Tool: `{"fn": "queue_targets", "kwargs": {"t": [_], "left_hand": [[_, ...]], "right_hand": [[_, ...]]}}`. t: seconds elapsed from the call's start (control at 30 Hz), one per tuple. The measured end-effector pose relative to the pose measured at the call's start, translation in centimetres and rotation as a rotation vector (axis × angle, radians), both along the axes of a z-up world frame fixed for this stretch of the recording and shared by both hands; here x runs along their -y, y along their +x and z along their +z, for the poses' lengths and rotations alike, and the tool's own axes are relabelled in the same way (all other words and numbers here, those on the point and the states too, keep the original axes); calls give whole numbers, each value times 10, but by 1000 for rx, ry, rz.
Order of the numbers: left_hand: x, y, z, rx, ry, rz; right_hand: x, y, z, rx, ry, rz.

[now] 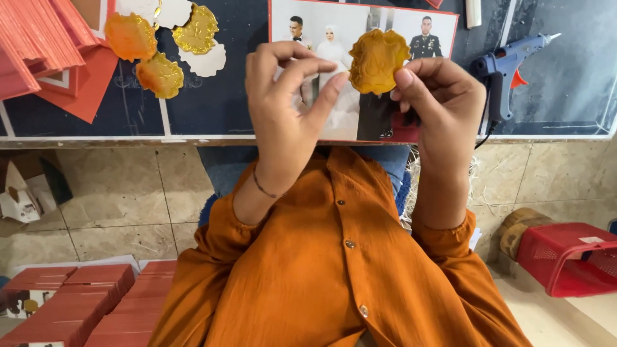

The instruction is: The person uses a hot glue gun to apply adhesive to white paper cutouts and then presses gold foil shapes onto them. This process is repeated multiple times to create decorative elements for a card featuring a wedding photo.

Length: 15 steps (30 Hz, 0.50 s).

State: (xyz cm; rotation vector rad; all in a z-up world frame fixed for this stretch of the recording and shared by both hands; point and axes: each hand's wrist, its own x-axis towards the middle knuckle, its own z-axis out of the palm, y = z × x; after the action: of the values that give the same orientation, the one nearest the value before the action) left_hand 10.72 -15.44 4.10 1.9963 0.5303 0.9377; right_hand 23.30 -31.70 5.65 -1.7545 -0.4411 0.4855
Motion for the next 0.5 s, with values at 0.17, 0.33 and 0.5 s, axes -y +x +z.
{"fn": "queue_targets", "kwargs": {"t": [0.17, 0.33, 0.5], "left_hand": [[2, 2, -3, -65, -42, -3], [2, 1, -4, -112, -32, -18], [4, 3, -4, -180, 86, 1]], "right_hand": [[0, -3, 1, -55, 4, 0], [1, 2, 3, 414, -146, 154], [4, 8, -2, 547, -289, 154]]}}
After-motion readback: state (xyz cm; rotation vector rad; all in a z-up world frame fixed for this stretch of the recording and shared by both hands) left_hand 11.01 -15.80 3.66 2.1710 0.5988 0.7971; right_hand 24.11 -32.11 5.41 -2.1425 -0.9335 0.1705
